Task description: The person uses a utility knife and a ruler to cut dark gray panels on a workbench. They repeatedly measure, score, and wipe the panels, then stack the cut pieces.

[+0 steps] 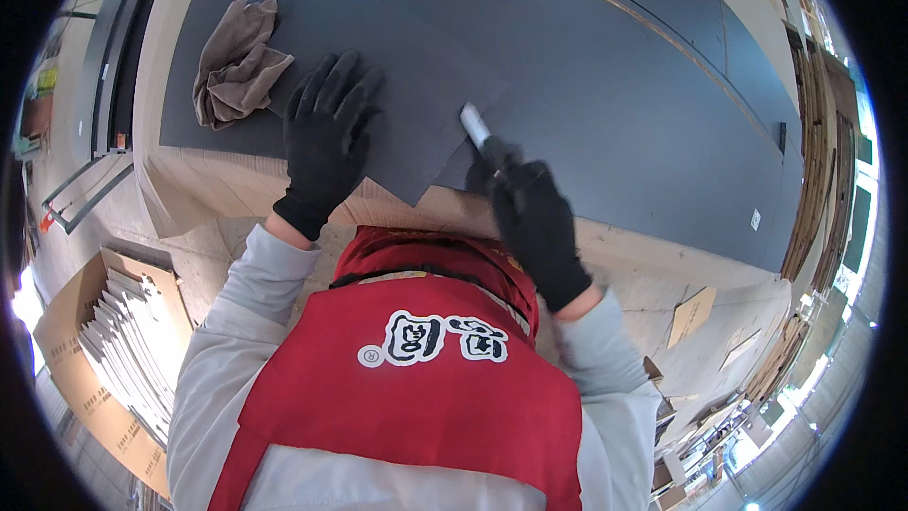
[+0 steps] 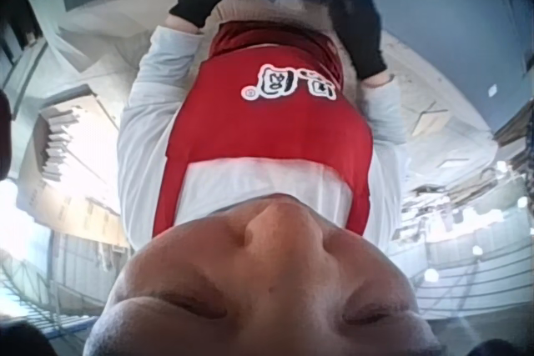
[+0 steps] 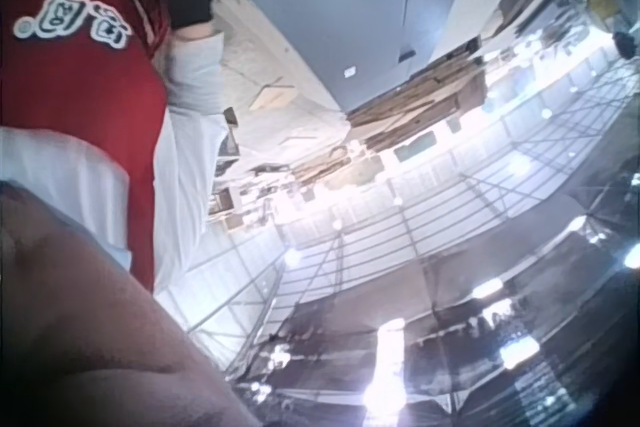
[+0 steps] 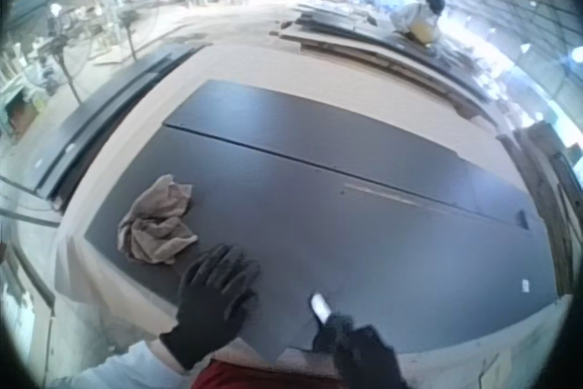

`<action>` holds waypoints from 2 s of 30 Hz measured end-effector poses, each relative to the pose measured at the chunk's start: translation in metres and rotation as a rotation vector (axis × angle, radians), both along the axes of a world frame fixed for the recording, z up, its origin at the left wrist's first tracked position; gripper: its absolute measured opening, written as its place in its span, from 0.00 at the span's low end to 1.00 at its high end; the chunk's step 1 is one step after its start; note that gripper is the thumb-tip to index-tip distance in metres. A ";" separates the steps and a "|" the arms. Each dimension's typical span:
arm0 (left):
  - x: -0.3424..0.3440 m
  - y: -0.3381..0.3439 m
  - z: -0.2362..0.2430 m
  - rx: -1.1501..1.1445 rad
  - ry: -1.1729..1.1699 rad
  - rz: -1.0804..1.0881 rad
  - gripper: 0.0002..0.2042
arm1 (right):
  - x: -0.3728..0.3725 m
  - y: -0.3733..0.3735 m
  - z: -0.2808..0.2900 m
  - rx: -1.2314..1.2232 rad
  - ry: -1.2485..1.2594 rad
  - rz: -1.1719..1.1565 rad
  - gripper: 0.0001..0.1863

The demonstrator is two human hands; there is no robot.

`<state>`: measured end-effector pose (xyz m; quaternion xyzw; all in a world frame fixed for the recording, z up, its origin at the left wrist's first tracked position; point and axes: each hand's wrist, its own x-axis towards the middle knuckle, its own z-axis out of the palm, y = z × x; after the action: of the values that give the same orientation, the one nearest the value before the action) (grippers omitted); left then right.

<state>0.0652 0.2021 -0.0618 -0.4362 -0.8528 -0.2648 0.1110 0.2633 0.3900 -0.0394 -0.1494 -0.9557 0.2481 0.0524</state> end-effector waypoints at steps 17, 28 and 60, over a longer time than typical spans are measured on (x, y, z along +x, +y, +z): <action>-0.003 0.000 0.003 -0.019 -0.007 -0.013 0.20 | -0.009 0.028 -0.009 -0.068 0.085 -0.102 0.16; -0.026 -0.008 0.008 -0.069 -0.026 -0.256 0.20 | 0.004 0.029 0.003 -0.044 -0.011 -0.117 0.15; -0.009 0.048 0.009 -0.097 -0.039 -0.520 0.19 | 0.073 0.037 0.012 -0.136 -0.115 -0.154 0.17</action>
<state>0.0563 0.2498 -0.0530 -0.6404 -0.7257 -0.2516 0.0015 0.3360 0.4267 -0.0276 -0.2397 -0.9238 0.2984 0.0063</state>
